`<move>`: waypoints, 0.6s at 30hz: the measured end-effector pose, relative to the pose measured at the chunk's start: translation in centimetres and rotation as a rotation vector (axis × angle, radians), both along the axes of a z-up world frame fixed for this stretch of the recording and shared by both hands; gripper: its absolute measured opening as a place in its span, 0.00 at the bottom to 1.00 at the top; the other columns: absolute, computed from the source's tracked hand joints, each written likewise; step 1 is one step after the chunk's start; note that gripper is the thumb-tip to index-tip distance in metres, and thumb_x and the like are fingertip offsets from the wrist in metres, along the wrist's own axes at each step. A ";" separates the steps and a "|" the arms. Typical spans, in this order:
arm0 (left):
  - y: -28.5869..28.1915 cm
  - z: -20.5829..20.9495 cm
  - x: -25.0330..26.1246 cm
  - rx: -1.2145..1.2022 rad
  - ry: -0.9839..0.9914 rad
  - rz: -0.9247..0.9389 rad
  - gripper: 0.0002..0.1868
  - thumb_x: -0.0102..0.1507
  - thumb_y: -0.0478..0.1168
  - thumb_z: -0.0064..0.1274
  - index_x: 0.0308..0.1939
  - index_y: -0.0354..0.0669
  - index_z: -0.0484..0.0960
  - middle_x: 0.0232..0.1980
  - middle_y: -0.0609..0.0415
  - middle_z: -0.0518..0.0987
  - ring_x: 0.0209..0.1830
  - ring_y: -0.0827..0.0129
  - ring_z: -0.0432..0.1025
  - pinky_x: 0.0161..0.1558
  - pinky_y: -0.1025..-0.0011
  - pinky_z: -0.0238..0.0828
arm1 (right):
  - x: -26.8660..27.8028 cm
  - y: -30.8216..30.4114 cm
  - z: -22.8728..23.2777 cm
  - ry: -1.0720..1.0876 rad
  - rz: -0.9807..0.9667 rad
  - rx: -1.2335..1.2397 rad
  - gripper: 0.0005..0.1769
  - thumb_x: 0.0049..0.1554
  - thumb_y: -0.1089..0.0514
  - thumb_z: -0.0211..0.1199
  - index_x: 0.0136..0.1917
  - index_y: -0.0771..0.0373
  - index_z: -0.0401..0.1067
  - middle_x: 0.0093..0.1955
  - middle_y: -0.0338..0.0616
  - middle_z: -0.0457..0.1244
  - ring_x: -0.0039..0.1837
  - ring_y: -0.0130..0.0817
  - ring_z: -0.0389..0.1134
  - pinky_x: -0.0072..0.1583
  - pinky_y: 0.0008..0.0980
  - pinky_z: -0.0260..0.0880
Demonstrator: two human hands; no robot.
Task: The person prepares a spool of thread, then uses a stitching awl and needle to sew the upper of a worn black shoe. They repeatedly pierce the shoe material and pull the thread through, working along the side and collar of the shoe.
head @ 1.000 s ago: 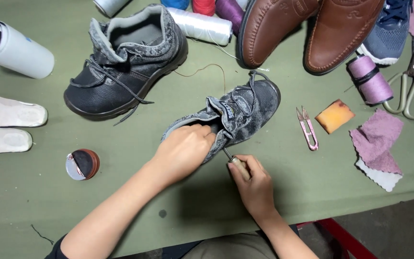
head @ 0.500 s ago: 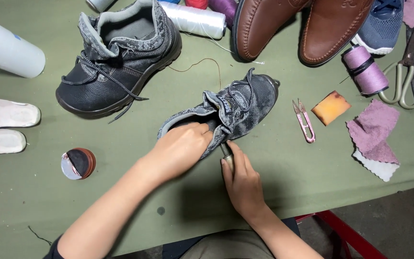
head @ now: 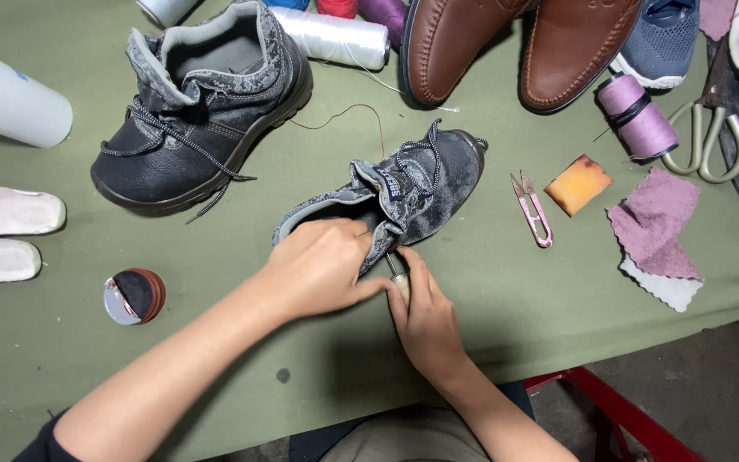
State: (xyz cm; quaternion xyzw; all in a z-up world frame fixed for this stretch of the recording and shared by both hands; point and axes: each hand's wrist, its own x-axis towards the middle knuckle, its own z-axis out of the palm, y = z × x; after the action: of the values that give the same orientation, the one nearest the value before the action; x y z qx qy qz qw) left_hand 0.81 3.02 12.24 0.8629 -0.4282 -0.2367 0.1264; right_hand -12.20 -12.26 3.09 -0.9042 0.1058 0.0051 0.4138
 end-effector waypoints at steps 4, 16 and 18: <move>0.2 -3.8 -1.6 -0.119 -0.397 -0.026 0.14 0.62 0.47 0.54 0.34 0.38 0.82 0.29 0.53 0.76 0.34 0.60 0.74 0.38 0.66 0.71 | 0.1 -0.1 -0.2 -0.007 0.014 0.013 0.25 0.65 0.53 0.54 0.75 0.52 0.59 0.67 0.49 0.65 0.64 0.51 0.70 0.61 0.51 0.75; -0.1 -9.1 0.3 -0.268 -0.738 0.164 0.15 0.54 0.46 0.65 0.30 0.39 0.79 0.27 0.54 0.71 0.32 0.61 0.67 0.42 0.64 0.57 | 3.4 0.6 2.4 0.100 -0.015 0.206 0.27 0.65 0.55 0.53 0.76 0.49 0.54 0.69 0.62 0.62 0.68 0.63 0.65 0.69 0.58 0.67; -0.1 -8.7 0.1 -0.331 -0.787 0.188 0.14 0.55 0.44 0.64 0.28 0.38 0.77 0.26 0.53 0.69 0.30 0.60 0.66 0.41 0.64 0.56 | 3.6 0.9 2.6 0.127 -0.026 0.236 0.27 0.65 0.55 0.53 0.76 0.49 0.53 0.70 0.65 0.61 0.69 0.64 0.65 0.69 0.59 0.66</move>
State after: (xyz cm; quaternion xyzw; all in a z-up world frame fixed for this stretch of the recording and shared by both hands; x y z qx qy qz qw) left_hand 0.96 2.88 3.54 0.8908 -0.3954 0.1944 0.1112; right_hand -8.63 -11.40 5.65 -0.8456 0.1421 0.0693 0.5099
